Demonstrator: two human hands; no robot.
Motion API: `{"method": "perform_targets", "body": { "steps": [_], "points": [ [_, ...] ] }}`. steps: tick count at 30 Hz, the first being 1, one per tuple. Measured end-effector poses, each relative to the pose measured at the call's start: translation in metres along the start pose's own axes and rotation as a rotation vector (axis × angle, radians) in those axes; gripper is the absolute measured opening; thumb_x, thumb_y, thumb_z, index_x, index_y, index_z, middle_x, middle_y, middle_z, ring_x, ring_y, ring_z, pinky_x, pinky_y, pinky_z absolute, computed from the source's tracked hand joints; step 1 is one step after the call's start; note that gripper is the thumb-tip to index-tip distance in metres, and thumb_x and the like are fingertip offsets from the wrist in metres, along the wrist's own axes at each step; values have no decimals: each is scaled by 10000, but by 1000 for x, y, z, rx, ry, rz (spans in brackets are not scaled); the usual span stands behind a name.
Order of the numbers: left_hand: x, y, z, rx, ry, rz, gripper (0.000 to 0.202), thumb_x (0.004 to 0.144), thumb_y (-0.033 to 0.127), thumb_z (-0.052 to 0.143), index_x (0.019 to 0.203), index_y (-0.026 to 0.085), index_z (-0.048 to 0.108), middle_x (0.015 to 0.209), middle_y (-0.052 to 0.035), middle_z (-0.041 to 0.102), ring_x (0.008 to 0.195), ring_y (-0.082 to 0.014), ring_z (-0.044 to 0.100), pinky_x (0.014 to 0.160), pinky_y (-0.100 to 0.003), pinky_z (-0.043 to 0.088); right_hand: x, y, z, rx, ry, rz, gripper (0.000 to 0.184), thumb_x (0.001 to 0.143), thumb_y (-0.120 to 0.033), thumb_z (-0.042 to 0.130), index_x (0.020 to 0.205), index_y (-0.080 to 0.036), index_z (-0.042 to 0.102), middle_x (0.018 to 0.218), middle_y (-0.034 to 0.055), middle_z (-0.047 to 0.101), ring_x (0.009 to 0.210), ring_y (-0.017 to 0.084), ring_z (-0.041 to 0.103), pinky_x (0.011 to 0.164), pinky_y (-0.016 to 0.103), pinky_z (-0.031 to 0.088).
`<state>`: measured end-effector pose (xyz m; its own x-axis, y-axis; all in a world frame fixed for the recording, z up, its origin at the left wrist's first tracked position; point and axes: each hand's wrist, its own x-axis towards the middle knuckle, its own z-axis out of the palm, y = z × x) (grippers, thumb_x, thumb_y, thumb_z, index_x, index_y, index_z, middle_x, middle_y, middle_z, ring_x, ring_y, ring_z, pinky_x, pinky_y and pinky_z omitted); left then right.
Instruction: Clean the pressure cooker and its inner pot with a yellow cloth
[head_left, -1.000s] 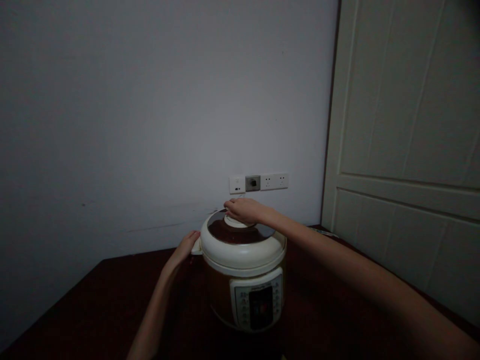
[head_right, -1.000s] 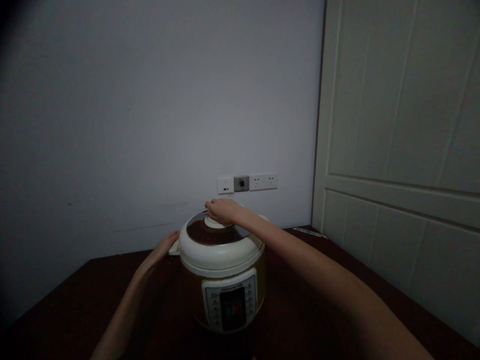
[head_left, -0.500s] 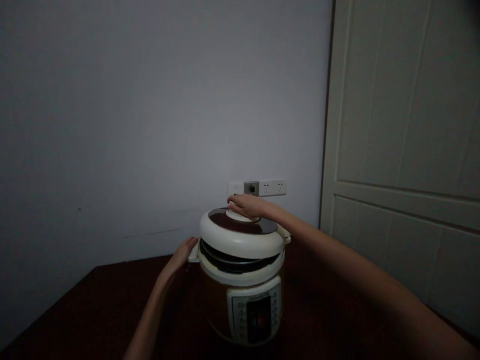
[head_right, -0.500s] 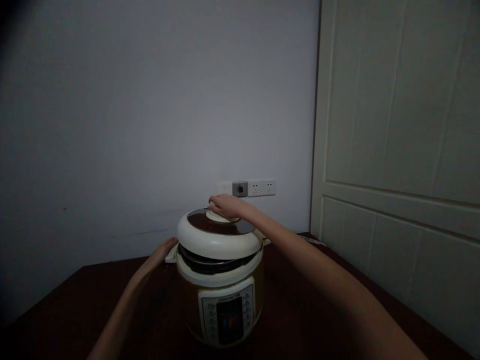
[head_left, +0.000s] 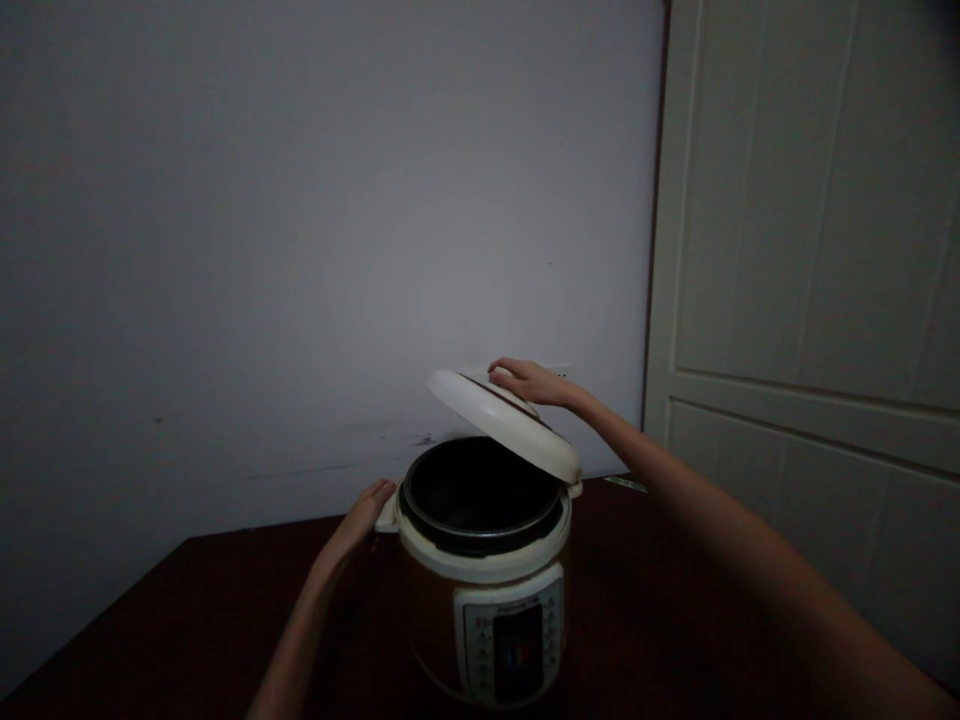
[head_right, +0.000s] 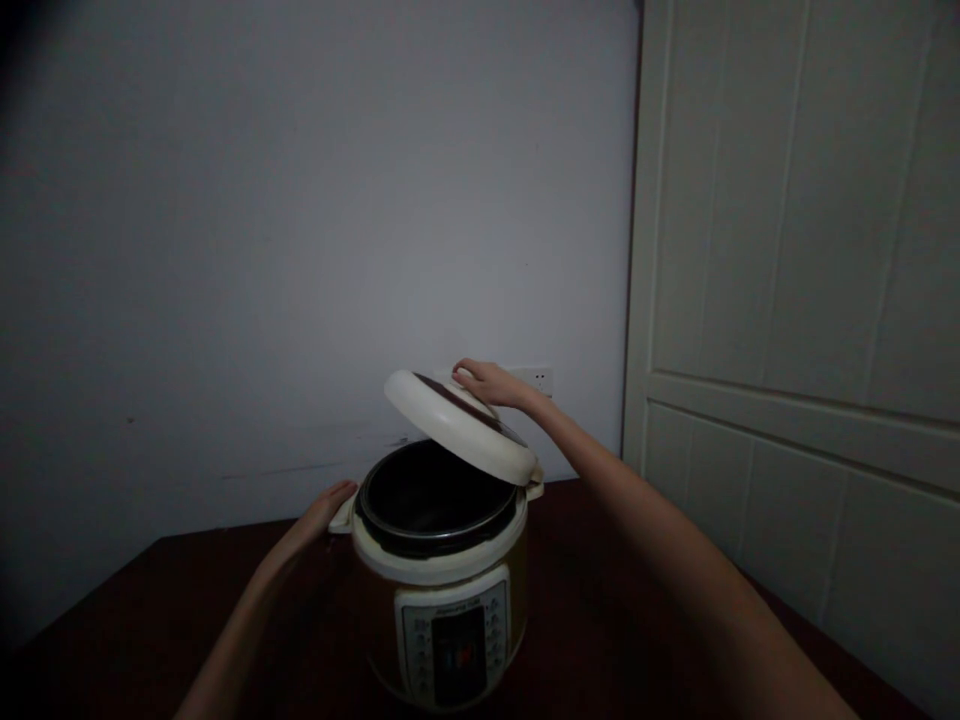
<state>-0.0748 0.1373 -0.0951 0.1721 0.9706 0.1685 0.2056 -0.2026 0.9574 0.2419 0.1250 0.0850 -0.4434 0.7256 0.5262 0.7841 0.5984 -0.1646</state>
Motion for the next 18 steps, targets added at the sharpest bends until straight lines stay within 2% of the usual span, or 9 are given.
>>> {"method": "perform_targets", "body": {
  "steps": [8, 13, 18],
  "points": [
    [2, 0, 1, -1, 57, 37, 355, 661, 533, 540, 693, 180, 530, 515, 43, 507, 411, -117, 458, 392, -224, 306, -10, 33, -21, 118, 196, 71, 361, 913, -333, 352, 1064, -110, 593, 1082, 128, 637, 981, 195, 571, 890, 338, 425],
    [-4, 9, 6, -56, 51, 32, 335, 625, 517, 545, 652, 185, 516, 508, 49, 484, 416, -107, 434, 399, -225, 296, -27, 52, -32, 308, 302, 127, 359, 843, -405, 452, 1016, -144, 629, 1059, 90, 664, 966, 218, 590, 832, 350, 484],
    [-3, 9, 5, -14, 34, -8, 358, 619, 546, 532, 665, 192, 524, 498, 48, 480, 396, -119, 421, 366, -228, 270, -48, 70, -37, 322, 406, 186, 385, 807, -468, 524, 1012, -169, 649, 991, 83, 684, 964, 263, 599, 806, 412, 515]
  ]
}}
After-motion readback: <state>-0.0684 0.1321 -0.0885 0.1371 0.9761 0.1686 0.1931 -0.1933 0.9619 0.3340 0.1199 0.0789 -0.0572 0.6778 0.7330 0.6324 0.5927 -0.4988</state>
